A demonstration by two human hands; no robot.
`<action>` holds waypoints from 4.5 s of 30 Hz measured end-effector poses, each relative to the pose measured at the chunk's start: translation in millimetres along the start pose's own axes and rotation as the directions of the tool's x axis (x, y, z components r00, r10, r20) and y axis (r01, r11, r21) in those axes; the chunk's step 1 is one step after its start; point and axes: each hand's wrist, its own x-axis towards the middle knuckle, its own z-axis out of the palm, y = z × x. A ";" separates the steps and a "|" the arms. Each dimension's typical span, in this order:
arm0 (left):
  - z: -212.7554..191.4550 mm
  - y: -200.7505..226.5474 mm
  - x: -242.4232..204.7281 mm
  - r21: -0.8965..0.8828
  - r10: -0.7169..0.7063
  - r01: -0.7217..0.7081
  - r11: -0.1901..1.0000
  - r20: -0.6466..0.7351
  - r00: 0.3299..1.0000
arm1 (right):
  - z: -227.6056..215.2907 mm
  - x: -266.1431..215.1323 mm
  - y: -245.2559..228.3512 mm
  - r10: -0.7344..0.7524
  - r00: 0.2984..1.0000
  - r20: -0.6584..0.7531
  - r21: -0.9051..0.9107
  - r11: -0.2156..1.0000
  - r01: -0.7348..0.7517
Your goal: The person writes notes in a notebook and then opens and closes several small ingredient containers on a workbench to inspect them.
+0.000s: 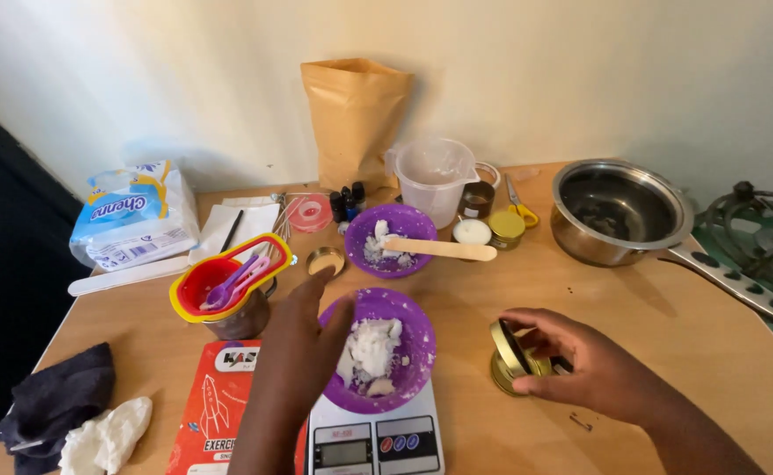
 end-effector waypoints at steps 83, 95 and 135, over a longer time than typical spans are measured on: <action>205.6 -24.2 -84.2 -0.395 0.397 -0.567 0.723 -0.435 0.808 | 28.3 -71.4 26.5 -0.306 0.851 -0.426 -0.253 0.944 0.213; 203.9 -24.0 -82.5 -0.695 0.340 -0.369 0.617 -0.187 0.921 | 53.6 -53.0 28.6 -0.256 0.899 -0.356 -0.110 0.967 0.231; 206.9 -32.5 -75.0 0.148 0.754 -0.742 0.653 -0.211 0.622 | 1.1 -34.9 107.3 -0.546 0.833 -0.085 -0.615 0.687 0.388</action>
